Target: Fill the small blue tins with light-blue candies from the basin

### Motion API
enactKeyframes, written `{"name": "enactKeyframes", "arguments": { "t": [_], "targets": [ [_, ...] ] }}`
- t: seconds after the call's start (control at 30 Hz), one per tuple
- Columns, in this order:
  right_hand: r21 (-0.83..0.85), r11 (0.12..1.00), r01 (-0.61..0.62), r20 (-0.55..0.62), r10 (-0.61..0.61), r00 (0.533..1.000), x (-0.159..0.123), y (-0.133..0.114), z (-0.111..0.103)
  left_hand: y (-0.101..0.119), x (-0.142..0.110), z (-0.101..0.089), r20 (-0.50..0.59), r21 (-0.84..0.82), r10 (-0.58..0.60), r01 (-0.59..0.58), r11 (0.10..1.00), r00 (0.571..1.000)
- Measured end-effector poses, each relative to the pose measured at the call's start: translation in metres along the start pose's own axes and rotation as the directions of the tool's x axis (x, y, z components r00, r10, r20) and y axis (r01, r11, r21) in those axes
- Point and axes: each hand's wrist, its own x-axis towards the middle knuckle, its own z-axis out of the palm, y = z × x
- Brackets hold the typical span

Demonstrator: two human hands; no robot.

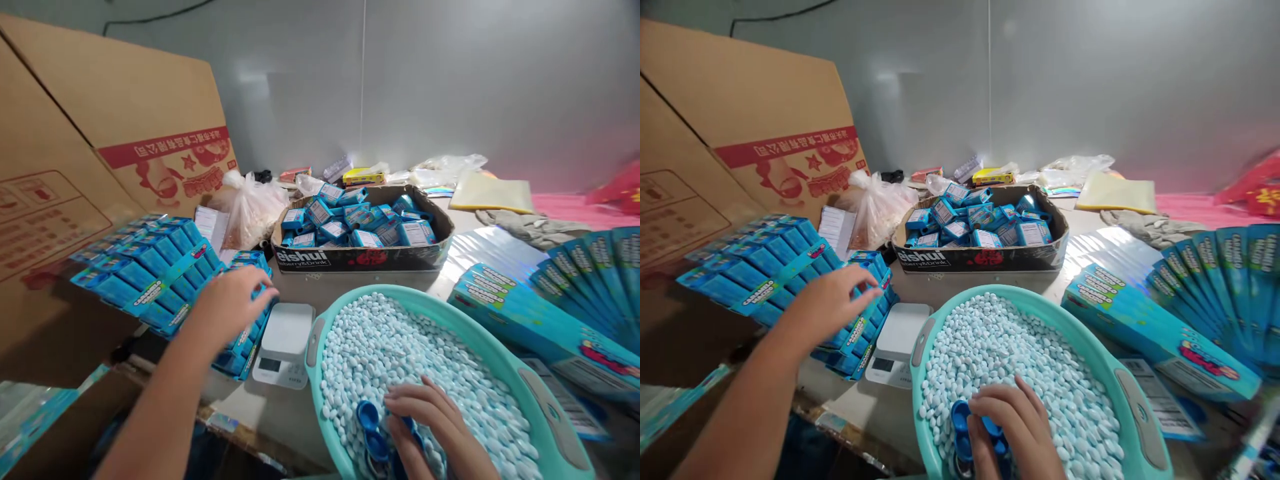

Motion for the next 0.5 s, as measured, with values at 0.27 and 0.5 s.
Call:
{"name": "enactKeyframes", "arguments": {
  "t": [0.27, 0.5],
  "targets": [
    [0.201, 0.964, -0.174, -0.191, 0.213, 0.958, 0.007, -0.032, -0.003, 0.093, -0.072, 0.077, 0.082, -0.691, 0.610, -0.396, 0.604, 0.788],
    [0.193, 0.952, -0.237, -0.199, 0.274, 0.941, 0.006, -0.032, 0.001, 0.095, -0.062, 0.086, 0.116, -0.580, 0.625, -0.459, 0.674, 0.772]
  ]
}}
